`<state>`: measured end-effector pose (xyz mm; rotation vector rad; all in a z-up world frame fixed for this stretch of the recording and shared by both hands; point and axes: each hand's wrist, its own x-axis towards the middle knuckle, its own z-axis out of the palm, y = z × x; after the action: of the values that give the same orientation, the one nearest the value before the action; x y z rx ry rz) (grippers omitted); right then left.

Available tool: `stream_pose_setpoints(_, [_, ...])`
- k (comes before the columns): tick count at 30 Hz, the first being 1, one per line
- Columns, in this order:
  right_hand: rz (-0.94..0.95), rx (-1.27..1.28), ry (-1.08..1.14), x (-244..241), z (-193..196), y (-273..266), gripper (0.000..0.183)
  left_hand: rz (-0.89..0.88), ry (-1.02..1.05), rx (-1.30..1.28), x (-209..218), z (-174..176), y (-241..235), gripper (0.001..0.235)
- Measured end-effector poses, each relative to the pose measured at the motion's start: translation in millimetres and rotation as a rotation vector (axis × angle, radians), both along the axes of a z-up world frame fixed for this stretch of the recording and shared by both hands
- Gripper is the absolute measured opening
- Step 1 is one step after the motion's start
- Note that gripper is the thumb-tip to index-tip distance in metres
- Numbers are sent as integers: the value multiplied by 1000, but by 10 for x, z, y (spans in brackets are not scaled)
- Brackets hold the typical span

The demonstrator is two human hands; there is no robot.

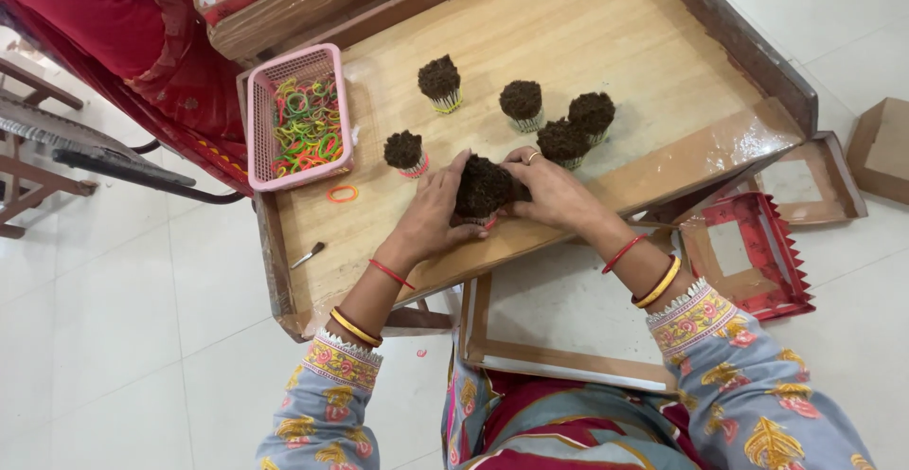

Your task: The recorder is placing rubber bands around small silver cups filled with a dark fibrous material.

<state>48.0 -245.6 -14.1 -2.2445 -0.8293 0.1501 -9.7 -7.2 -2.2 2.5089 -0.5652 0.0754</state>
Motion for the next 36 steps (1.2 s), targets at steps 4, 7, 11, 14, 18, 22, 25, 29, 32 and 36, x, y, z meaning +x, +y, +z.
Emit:
stream_pose_setpoints(4, [4,-24,-34,37,-76,-14,63,0,-42,124,58,408,-164,128])
stream_pose_setpoints(7, [24,57,-53,53,-134,-56,55,-77,-10,290,238,291,-248,109])
stream_pose_setpoints(11, [-10,67,-74,3,-165,-155,57,-30,-27,394,319,220,-408,98])
stream_pose_setpoints(14, [-107,183,93,-75,-184,-229,70,49,-97,333,330,106,-498,86])
stream_pose_setpoints(18, [-110,454,90,-178,-358,-249,61,165,-66,316,311,36,-634,73])
stream_pose_setpoints(22, [-271,590,208,-271,-231,-209,47,224,-108,233,240,97,-690,69])
stream_pose_setpoints(25, [-302,777,327,-353,-399,-161,29,307,-183,12,123,140,-720,66])
stream_pose_setpoints(29, [-287,836,367,-370,-363,-36,21,349,-314,-357,143,-179,-717,66])
stream_pose_setpoints(32, [-220,853,399,-425,-197,80,26,480,-157,-937,148,-282,-784,64])
stream_pose_setpoints(36, [-256,752,145,-563,59,173,18,528,-145,-1250,114,-317,-823,58])
